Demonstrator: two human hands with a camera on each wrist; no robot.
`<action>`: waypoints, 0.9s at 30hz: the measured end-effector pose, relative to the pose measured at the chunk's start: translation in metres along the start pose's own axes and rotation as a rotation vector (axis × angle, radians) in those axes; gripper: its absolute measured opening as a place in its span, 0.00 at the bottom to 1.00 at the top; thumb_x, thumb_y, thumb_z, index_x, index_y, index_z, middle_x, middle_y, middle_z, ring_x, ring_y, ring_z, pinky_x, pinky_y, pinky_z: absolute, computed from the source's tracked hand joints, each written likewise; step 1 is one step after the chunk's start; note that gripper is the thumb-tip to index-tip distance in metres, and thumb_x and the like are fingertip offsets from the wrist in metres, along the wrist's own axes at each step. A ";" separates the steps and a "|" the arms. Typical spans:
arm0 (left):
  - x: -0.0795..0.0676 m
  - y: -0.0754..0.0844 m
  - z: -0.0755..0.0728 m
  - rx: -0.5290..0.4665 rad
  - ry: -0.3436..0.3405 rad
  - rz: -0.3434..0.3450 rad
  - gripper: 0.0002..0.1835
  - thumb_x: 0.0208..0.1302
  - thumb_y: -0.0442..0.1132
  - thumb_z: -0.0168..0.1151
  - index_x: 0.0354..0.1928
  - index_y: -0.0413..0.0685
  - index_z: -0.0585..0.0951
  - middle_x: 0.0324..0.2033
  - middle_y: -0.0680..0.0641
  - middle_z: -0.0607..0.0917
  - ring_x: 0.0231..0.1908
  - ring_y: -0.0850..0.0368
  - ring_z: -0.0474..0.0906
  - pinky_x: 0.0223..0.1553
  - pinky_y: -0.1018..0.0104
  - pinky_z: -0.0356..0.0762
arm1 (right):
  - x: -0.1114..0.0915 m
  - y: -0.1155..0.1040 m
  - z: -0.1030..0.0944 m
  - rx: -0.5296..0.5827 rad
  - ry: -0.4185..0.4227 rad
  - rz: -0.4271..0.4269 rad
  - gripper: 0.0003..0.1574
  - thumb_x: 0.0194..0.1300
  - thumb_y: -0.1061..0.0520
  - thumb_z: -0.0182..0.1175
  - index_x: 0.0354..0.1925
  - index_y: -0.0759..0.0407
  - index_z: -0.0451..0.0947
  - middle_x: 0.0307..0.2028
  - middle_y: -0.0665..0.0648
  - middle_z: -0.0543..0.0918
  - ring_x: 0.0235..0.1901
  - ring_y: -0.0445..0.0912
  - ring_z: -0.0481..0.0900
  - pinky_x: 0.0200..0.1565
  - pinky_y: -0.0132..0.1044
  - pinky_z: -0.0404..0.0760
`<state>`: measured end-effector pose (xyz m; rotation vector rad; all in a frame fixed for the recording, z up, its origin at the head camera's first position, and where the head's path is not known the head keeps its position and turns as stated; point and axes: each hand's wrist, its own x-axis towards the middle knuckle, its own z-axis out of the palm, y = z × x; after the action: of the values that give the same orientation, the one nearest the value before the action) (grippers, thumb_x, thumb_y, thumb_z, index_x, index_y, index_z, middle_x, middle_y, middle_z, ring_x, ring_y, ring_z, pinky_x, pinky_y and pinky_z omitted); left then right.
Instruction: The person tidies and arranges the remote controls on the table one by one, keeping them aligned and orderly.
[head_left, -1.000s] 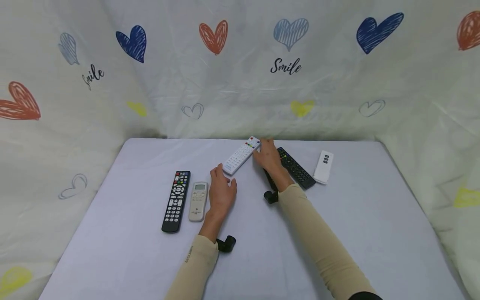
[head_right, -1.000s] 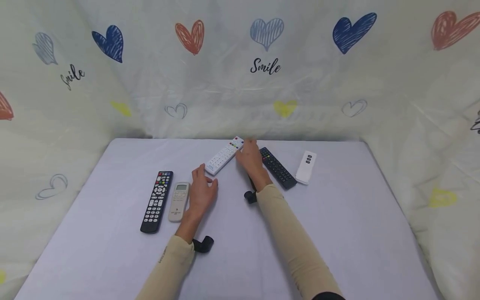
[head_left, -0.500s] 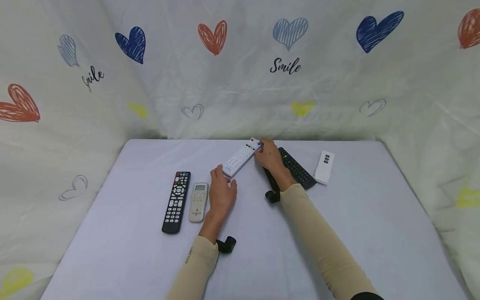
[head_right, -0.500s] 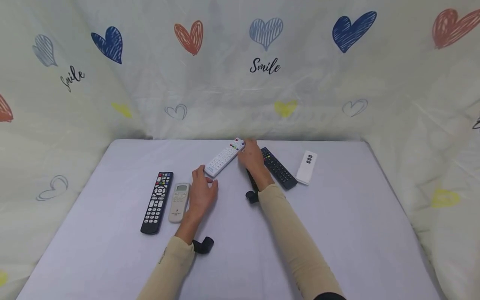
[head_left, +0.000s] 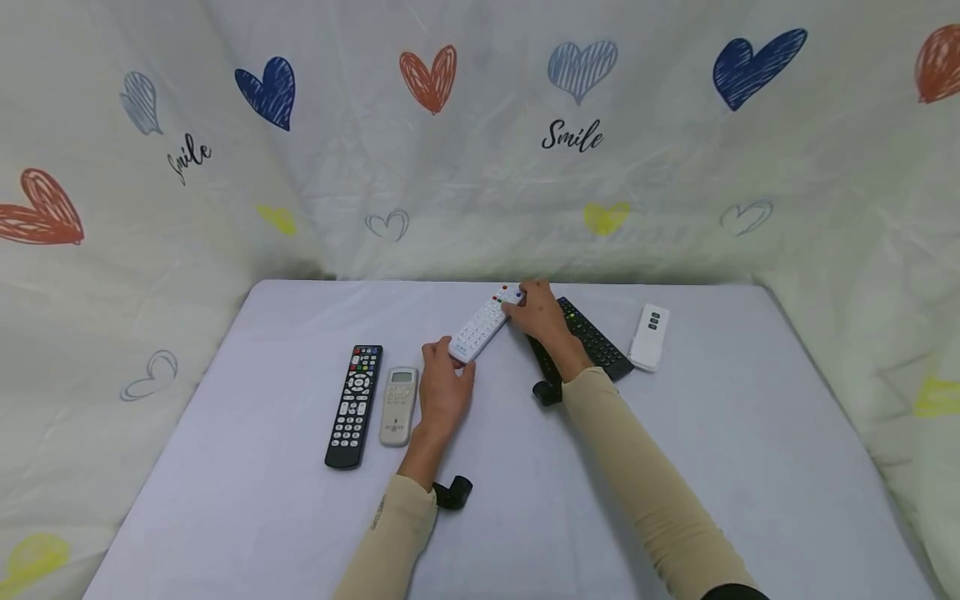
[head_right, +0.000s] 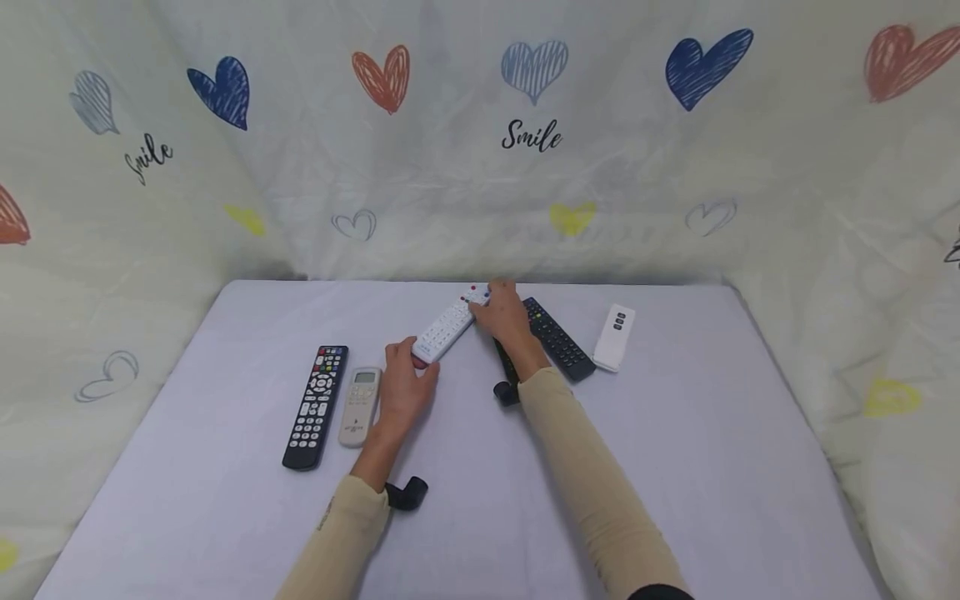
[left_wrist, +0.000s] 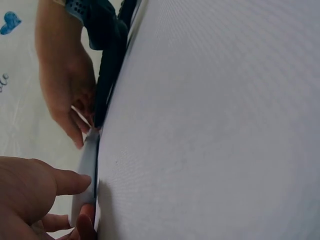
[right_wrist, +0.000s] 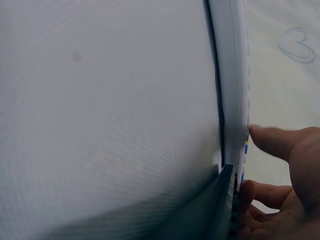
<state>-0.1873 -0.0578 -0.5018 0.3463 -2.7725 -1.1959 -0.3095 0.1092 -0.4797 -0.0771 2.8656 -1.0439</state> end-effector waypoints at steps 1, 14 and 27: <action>-0.001 -0.001 0.000 0.002 -0.003 0.002 0.33 0.70 0.40 0.68 0.74 0.42 0.69 0.61 0.41 0.73 0.43 0.54 0.81 0.38 0.66 0.78 | -0.001 0.000 0.001 0.001 -0.006 0.006 0.39 0.74 0.46 0.63 0.72 0.68 0.68 0.67 0.69 0.69 0.54 0.58 0.77 0.57 0.53 0.79; -0.004 0.000 -0.006 -0.039 -0.044 -0.019 0.32 0.67 0.41 0.72 0.72 0.46 0.74 0.59 0.44 0.75 0.46 0.55 0.80 0.41 0.67 0.75 | -0.002 0.001 0.001 0.060 0.006 0.046 0.40 0.70 0.46 0.66 0.71 0.66 0.71 0.62 0.67 0.72 0.53 0.57 0.78 0.54 0.51 0.80; -0.009 0.002 -0.013 -0.059 -0.056 -0.007 0.33 0.62 0.40 0.76 0.68 0.45 0.76 0.50 0.43 0.78 0.41 0.54 0.79 0.40 0.65 0.75 | -0.004 -0.001 -0.001 0.139 0.067 -0.020 0.33 0.71 0.47 0.66 0.65 0.67 0.75 0.50 0.66 0.81 0.42 0.54 0.79 0.41 0.44 0.80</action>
<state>-0.1765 -0.0630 -0.4913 0.3227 -2.7778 -1.3052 -0.3061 0.1091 -0.4778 -0.0627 2.8461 -1.2701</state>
